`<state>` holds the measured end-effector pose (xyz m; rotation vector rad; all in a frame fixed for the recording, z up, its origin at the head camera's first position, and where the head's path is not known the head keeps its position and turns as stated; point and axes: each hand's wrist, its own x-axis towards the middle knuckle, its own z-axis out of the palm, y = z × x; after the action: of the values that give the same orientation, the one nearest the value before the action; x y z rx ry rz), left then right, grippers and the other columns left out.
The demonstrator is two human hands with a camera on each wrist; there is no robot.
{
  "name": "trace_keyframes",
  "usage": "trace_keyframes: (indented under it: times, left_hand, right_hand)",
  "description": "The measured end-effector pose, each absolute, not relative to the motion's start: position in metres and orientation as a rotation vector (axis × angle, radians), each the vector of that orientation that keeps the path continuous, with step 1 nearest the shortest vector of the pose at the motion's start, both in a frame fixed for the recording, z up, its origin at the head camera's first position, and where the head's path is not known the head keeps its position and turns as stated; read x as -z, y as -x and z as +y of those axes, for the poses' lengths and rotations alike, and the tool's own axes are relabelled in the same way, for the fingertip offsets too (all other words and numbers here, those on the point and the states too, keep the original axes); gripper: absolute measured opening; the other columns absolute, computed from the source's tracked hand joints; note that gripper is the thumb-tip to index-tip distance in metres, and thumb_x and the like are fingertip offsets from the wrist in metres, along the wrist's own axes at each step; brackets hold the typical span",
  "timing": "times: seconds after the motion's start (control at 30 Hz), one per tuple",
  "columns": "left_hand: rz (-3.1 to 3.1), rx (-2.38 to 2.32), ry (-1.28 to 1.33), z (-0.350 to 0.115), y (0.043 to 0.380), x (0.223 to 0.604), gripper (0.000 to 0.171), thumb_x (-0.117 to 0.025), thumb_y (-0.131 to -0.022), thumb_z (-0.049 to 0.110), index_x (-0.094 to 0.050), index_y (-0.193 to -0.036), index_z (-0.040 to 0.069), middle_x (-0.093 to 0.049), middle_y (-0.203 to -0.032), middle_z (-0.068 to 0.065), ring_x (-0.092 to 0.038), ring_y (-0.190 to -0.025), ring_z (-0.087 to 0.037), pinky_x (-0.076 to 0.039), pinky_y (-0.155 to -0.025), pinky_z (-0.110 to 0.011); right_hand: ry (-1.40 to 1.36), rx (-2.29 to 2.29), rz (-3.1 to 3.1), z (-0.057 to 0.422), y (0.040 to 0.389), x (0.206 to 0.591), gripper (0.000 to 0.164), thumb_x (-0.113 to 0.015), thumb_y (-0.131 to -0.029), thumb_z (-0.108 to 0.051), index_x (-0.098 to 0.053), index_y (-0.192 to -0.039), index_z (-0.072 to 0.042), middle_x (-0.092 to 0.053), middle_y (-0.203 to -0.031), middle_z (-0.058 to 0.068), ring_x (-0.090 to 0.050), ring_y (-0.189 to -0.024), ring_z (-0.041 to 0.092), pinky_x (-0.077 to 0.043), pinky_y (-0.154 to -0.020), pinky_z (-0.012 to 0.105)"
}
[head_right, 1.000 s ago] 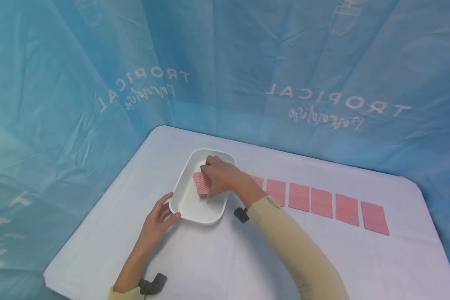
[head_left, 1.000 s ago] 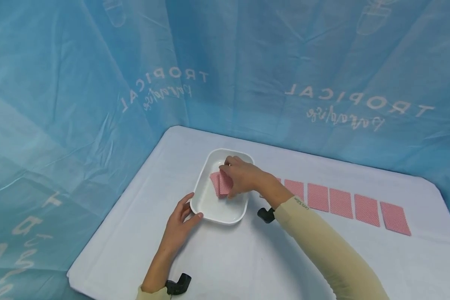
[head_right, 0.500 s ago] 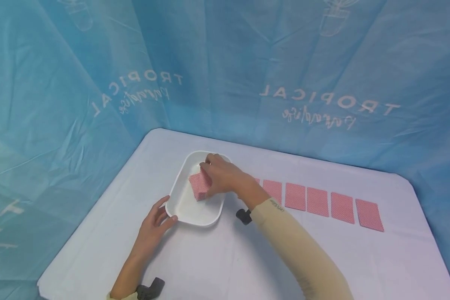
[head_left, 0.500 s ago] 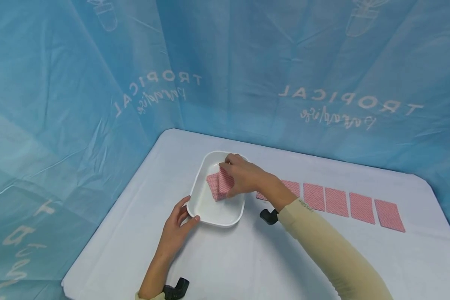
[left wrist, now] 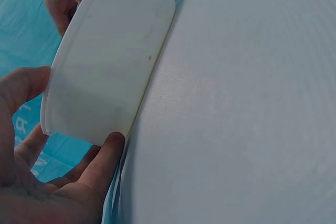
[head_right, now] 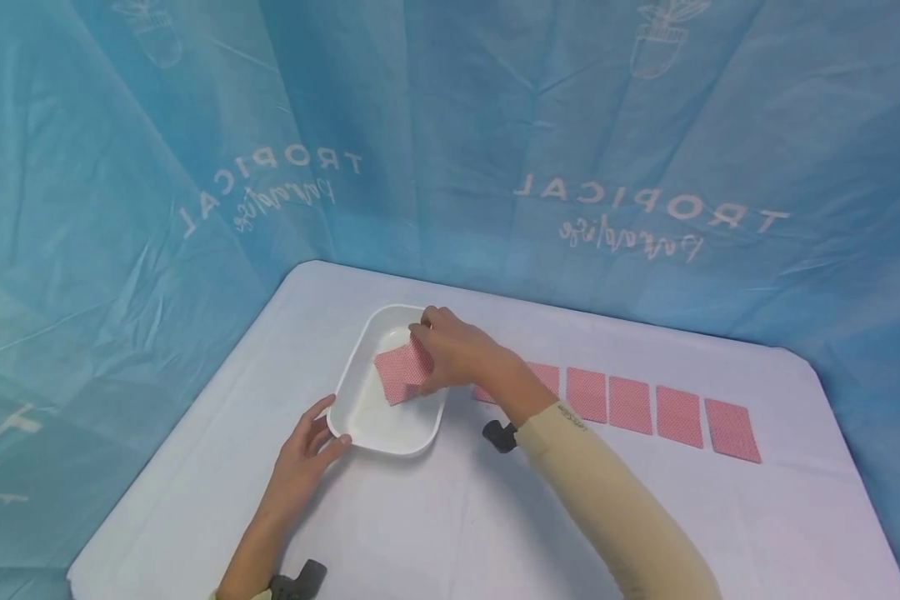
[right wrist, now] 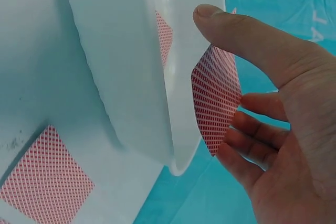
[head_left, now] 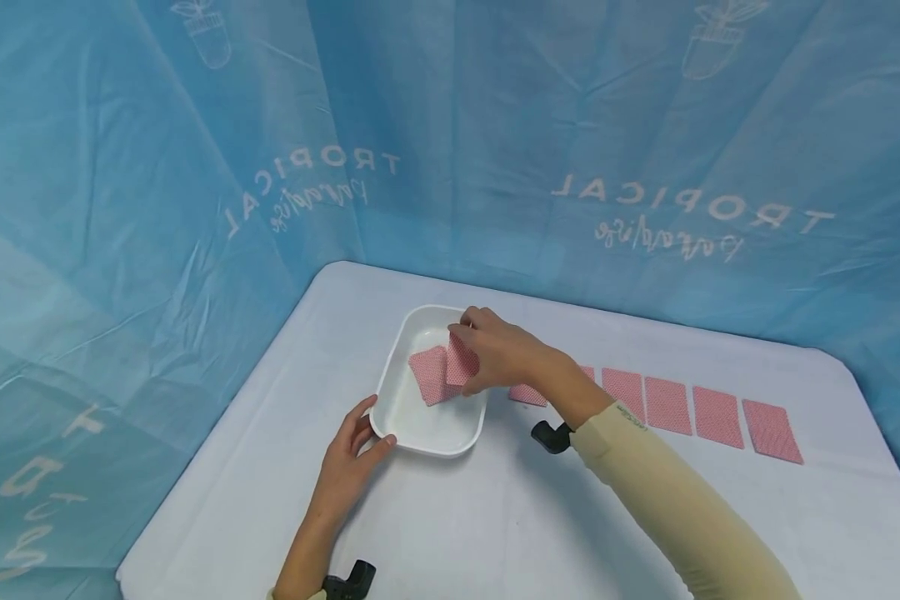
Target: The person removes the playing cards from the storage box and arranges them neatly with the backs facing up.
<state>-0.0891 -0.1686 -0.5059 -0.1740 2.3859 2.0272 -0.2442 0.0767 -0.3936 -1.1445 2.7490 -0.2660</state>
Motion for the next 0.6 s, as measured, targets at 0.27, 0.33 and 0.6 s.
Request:
trace_keyframes:
  times: [0.27, 0.33, 0.6]
  left_hand:
    - [2.426, -2.03, 0.177, -0.168, 0.087, 0.505, 0.065, -0.074, -0.086, 0.03, -0.041, -0.142, 0.033, -0.049, -0.138, -0.007, -0.045, -0.13, -0.023, -0.041, -0.099, -0.046]
    - [2.431, -2.014, 0.188, -0.168, 0.087, 0.505, 0.065, -0.074, -0.087, 0.029, -0.04, -0.142, 0.033, -0.049, -0.139, -0.008, -0.044, -0.13, -0.023, -0.04, -0.1, -0.047]
    - [2.425, -1.994, 0.169, -0.161, 0.08, 0.481, 0.066, -0.071, -0.089, 0.018, -0.038, -0.147, 0.018, -0.047, -0.14, -0.017, -0.043, -0.131, -0.032, -0.041, -0.099, -0.048]
  right_hand:
    - [1.087, 0.302, 2.761, 0.085, 0.241, 0.394, 0.092, -0.084, -0.067, -0.048, -0.044, -0.144, -0.015, -0.04, -0.128, -0.002, -0.037, -0.11, 0.01, -0.046, -0.074, 0.022]
    - [1.073, 0.323, 2.753, 0.087, 0.24, 0.396, 0.093, -0.084, -0.067, -0.048, -0.044, -0.144, -0.015, -0.04, -0.129, -0.002, -0.037, -0.109, 0.01, -0.046, -0.075, 0.022]
    - [1.056, 0.327, 2.761, 0.093, 0.235, 0.399, 0.093, -0.085, -0.067, -0.048, -0.044, -0.144, -0.015, -0.041, -0.128, -0.002, -0.038, -0.108, 0.01, -0.047, -0.076, 0.021]
